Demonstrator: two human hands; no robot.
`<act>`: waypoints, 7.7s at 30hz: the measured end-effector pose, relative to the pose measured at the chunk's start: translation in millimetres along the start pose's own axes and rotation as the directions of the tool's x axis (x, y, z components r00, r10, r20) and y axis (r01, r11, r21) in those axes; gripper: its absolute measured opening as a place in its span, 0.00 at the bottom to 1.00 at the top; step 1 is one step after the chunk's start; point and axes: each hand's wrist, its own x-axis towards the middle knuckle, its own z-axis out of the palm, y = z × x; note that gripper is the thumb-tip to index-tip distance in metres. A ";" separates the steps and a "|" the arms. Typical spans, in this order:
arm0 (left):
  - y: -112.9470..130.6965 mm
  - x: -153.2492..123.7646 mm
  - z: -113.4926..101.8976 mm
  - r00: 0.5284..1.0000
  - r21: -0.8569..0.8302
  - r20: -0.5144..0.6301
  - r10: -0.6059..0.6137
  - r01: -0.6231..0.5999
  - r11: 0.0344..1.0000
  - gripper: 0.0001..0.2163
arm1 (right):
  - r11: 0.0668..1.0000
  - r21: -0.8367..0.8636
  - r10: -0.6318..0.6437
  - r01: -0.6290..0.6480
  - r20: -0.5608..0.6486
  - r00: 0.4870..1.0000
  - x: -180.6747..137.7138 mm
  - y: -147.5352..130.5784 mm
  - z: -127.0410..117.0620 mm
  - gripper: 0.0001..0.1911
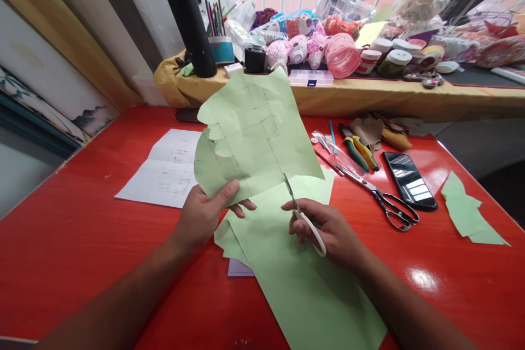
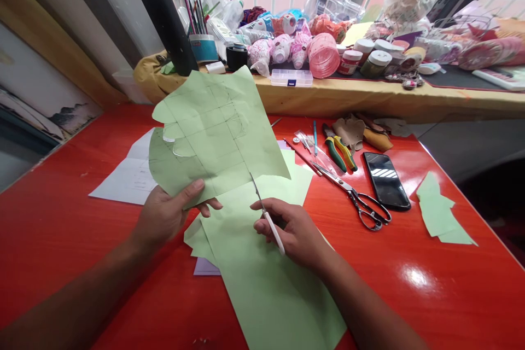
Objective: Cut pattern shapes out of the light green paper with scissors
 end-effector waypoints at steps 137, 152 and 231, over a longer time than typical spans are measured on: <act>0.6 -0.1 -1.5 0.999 -0.051 0.052 0.001 0.002 0.999 0.12 | 1.000 -0.029 -0.009 0.008 -0.025 1.000 -2.7 -5.1 0.2 0.19; 1.5 1.3 -0.9 0.999 -0.068 0.041 0.003 -0.001 0.998 0.11 | 1.000 -0.004 -0.010 0.010 -0.012 1.000 -2.9 -4.5 0.4 0.18; 3.1 1.0 1.8 0.993 -0.083 0.109 -0.036 0.045 0.995 0.12 | 1.000 -0.010 -0.019 0.018 -0.034 0.999 -2.6 -7.5 1.5 0.16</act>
